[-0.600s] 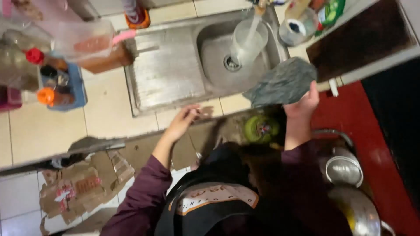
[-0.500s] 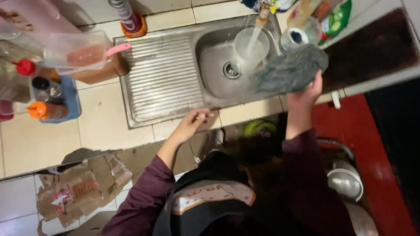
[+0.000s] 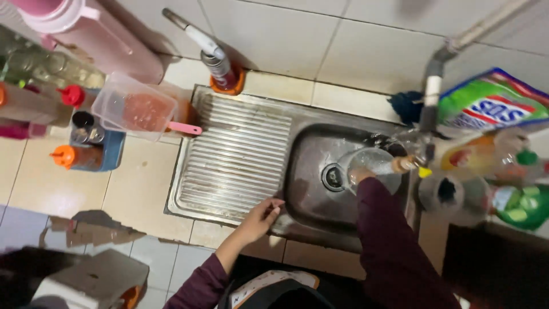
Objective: The person washes a dark cloth under running water at a kitchen sink, then uses the wet cloth to wipe a countertop. They move an orange-lidded container and other small items aside to reach the surface, wipe around them, and return the items to their original positions.
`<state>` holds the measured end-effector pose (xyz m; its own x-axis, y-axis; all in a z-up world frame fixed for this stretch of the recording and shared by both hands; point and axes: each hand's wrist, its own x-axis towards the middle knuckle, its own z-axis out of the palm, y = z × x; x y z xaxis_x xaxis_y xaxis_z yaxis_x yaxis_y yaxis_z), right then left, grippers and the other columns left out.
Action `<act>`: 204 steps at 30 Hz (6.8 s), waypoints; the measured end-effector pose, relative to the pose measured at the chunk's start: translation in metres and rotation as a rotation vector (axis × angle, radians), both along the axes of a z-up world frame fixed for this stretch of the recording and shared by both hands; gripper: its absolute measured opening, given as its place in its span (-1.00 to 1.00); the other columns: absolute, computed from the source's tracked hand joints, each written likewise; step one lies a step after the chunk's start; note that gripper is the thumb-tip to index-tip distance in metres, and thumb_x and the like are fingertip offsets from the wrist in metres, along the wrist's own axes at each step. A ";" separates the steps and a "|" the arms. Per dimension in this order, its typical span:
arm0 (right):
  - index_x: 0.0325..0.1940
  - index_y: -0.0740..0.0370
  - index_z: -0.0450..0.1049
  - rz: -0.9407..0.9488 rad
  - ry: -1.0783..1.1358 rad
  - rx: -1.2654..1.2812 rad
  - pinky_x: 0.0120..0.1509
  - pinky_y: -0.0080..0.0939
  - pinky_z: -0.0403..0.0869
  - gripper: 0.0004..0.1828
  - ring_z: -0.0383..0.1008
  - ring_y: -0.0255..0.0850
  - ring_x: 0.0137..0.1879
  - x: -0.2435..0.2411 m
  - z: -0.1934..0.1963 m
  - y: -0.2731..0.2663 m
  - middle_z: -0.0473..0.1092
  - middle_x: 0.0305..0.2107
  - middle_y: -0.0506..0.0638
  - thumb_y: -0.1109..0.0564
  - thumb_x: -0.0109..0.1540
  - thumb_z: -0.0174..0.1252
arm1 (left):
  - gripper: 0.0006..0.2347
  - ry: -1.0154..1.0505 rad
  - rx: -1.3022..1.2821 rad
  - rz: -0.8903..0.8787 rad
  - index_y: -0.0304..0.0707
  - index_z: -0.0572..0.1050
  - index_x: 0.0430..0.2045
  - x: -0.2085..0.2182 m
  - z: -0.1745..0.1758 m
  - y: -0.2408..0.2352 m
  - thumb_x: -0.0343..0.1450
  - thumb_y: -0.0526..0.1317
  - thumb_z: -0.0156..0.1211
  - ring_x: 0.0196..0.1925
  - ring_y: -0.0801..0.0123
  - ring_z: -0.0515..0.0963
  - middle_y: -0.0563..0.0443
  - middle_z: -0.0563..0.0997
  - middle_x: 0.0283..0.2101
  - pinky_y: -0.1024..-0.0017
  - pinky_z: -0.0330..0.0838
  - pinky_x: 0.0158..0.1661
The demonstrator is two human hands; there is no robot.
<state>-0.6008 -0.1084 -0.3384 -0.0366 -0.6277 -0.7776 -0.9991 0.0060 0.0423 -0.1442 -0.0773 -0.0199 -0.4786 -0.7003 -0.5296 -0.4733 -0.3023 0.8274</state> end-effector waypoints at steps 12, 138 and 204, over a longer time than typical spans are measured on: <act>-0.23 0.26 0.48 -0.717 -0.467 -0.875 0.03 0.06 0.43 -0.58 0.48 0.12 -0.13 0.017 0.277 0.107 0.43 -0.36 0.23 -0.15 0.45 0.15 | -0.74 0.123 -0.030 -0.012 -0.16 0.52 0.09 -0.012 -0.018 -0.038 0.53 -0.17 0.06 0.08 -0.10 0.57 -0.28 0.60 -0.08 0.02 0.42 0.12; 0.46 0.00 0.25 -0.378 -0.200 0.201 0.48 0.05 0.34 -0.32 0.37 -0.04 0.38 0.055 0.066 0.026 0.29 0.34 0.07 -0.19 0.29 0.09 | -0.72 -0.083 0.071 -0.071 -0.20 0.49 0.08 0.028 0.018 -0.004 0.53 -0.13 0.03 0.18 -0.22 0.53 -0.37 0.59 0.03 -0.08 0.41 0.16; 0.06 0.11 0.52 -0.588 -0.315 -0.754 0.22 0.17 0.39 -0.68 0.51 0.04 0.13 0.084 0.191 0.081 0.54 -0.14 0.10 -0.08 0.51 -0.06 | -0.12 0.363 0.547 0.548 -0.32 -0.06 0.39 -0.024 0.019 -0.055 0.33 0.04 0.45 0.24 -0.52 0.34 -0.71 -0.04 0.35 -0.09 0.65 -0.06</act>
<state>-0.5164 -0.0270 -0.1476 -0.3601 -0.9085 -0.2119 -0.7943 0.4177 -0.4412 -0.1684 -0.1326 -0.0007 -0.3520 -0.5732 -0.7400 0.1224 -0.8120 0.5707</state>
